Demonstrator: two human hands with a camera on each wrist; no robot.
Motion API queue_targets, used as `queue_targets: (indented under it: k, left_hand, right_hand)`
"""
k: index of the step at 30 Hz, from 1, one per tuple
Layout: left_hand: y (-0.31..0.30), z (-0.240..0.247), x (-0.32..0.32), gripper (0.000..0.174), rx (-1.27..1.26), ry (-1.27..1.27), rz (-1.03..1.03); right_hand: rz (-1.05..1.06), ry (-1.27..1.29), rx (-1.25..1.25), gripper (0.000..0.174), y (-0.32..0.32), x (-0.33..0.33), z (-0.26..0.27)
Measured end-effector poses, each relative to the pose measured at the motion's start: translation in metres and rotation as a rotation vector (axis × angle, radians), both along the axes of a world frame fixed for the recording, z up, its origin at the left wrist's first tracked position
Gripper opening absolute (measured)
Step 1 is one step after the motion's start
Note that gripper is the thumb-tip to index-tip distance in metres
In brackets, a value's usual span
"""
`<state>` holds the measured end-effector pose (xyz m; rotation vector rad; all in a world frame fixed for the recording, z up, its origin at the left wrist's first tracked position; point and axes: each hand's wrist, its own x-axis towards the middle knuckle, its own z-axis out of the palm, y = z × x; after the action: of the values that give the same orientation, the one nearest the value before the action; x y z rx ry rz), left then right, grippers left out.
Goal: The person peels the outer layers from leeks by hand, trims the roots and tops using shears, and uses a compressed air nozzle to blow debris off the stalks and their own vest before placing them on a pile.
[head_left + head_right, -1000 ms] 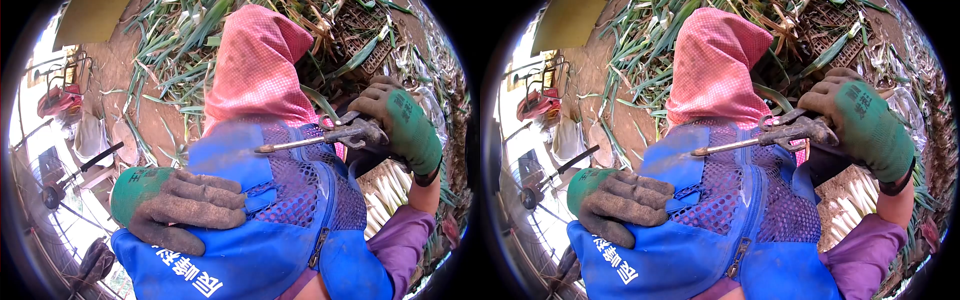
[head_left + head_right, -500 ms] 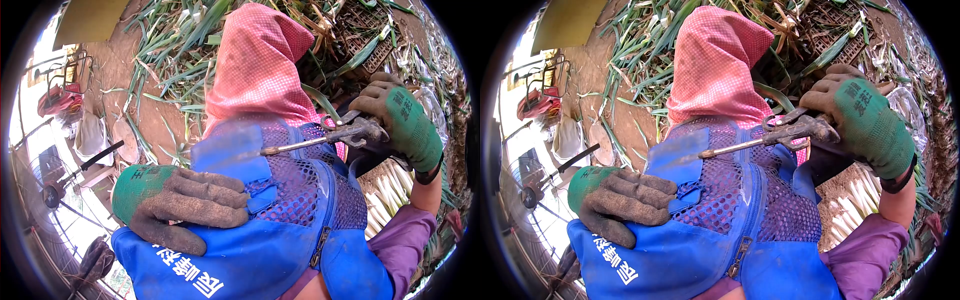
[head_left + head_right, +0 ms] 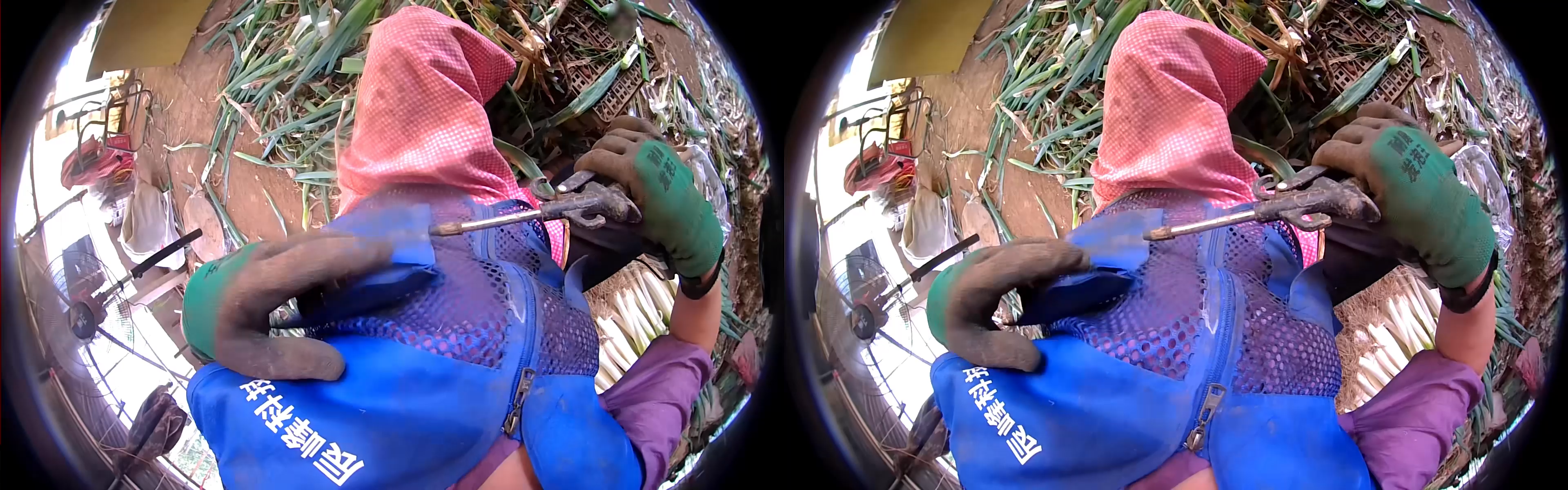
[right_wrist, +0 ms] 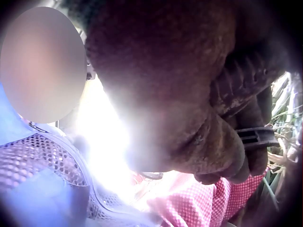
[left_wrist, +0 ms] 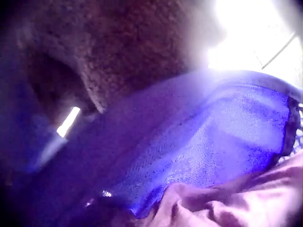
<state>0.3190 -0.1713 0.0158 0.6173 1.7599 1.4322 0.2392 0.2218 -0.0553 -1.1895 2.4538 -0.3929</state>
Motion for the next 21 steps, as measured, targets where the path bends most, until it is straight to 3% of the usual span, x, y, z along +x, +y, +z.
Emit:
queue_targets:
  k: [1, 4, 11, 14, 17, 21]
  left_hand:
    - [0.002, -0.009, 0.004, 0.072, 0.038, 0.152, 0.009]
    - [0.002, -0.014, -0.005, 0.074, 0.095, -0.003, -0.301]
    - [0.006, -0.013, 0.0, 0.076, 0.025, 0.107, -0.333]
    - [0.007, -0.009, 0.003, 0.082, -0.029, 0.031, -0.217]
    - [0.008, -0.005, 0.016, 0.091, -0.135, -0.089, 0.036]
    - [0.012, -0.003, 0.006, 0.101, -0.337, 0.105, -0.226]
  right_hand:
    - [0.008, 0.002, 0.007, 0.042, 0.001, 0.0, -0.001]
    - [-0.011, 0.015, -0.017, 0.041, 0.0, 0.004, -0.003]
    - [-0.007, -0.036, -0.024, 0.036, -0.006, 0.006, -0.003]
    - [0.024, -0.018, -0.011, 0.033, -0.008, 0.003, -0.002]
    - [0.017, 0.0, -0.035, 0.032, -0.008, 0.005, -0.005]
    - [0.024, 0.002, -0.033, 0.032, -0.009, 0.005, -0.002]
